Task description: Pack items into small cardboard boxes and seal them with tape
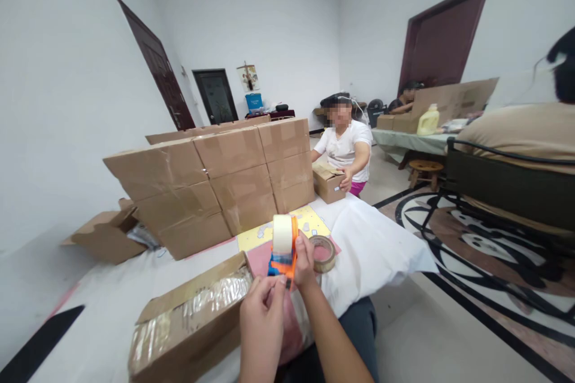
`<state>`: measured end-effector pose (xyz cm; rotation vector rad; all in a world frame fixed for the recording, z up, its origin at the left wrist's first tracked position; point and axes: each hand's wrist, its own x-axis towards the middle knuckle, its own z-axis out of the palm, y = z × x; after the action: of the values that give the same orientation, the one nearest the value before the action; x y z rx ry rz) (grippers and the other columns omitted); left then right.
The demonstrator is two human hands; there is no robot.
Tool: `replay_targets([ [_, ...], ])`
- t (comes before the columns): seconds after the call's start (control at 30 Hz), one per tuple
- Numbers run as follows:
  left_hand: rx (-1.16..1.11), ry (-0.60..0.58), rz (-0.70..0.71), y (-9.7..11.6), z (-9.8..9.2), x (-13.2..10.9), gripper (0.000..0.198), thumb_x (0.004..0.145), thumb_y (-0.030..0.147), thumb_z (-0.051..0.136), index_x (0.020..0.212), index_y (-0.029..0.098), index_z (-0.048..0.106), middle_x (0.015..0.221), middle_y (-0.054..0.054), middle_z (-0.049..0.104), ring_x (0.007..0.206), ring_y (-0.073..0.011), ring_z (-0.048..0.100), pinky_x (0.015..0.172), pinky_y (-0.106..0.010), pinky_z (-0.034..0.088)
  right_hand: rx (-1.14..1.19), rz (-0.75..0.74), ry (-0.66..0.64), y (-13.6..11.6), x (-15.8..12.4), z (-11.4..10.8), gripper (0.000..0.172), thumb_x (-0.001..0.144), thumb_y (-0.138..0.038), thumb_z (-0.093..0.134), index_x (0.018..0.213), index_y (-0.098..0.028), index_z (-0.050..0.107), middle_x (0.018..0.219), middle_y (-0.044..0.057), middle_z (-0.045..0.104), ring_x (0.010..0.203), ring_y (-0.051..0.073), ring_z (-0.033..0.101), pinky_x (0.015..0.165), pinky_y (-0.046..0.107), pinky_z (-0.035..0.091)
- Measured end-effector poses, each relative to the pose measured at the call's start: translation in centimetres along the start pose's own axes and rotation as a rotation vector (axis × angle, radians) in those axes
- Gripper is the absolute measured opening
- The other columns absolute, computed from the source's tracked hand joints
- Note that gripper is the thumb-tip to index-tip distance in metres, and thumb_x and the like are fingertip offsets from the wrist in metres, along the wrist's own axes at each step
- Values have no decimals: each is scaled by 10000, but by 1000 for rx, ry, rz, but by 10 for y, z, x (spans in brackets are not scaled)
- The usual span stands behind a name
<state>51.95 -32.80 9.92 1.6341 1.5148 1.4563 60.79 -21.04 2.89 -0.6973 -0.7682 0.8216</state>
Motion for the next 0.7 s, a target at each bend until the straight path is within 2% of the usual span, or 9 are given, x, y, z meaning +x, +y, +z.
replay_targets([
  [0.1, 7, 5, 9, 4, 1, -1, 352, 893, 487, 579, 736, 203, 715, 726, -22, 605, 688, -188, 590, 646, -272, 432, -49, 44, 81, -2, 0, -2, 477, 850, -582, 637, 1099, -182, 710, 1252, 104, 673, 1261, 276, 564, 1117, 440, 406],
  [0.23, 11, -5, 6, 4, 1, -2, 347, 905, 469, 565, 742, 206, 723, 719, -22, 589, 689, -186, 589, 644, -271, 428, -103, 11, 97, -9, 0, 1, 460, 837, -595, 636, 1031, -185, 714, 1185, 101, 692, 1245, 271, 563, 1105, 423, 413],
  [0.43, 84, -31, 80, -3, 4, -9, 383, 912, 453, 575, 636, 203, 665, 676, -9, 520, 606, -159, 533, 575, -257, 412, -88, 18, 112, -25, 15, 3, 488, 873, -589, 569, 1083, -171, 708, 1058, 100, 729, 1114, 251, 627, 996, 388, 477],
  [0.53, 147, -29, 119, -2, 4, -12, 360, 918, 452, 580, 670, 214, 691, 733, -22, 563, 669, -173, 581, 642, -268, 457, -69, -30, 130, -34, 22, 0, 480, 868, -588, 569, 1070, -174, 704, 1053, 106, 728, 1060, 246, 642, 926, 370, 504],
  [0.63, 173, -62, 134, 3, 2, -13, 307, 933, 418, 553, 761, 231, 724, 857, -50, 678, 824, -208, 655, 757, -293, 492, -65, -23, 50, -44, 25, -2, 460, 834, -623, 583, 922, -184, 689, 911, 78, 718, 844, 217, 650, 759, 330, 528],
  [0.7, 184, -92, 126, 6, 1, -13, 304, 937, 403, 533, 774, 235, 726, 871, -51, 720, 846, -217, 676, 776, -299, 496, -93, 12, -3, -51, 26, -2, 422, 787, -614, 641, 811, -193, 653, 769, 33, 677, 681, 177, 594, 642, 292, 498],
])
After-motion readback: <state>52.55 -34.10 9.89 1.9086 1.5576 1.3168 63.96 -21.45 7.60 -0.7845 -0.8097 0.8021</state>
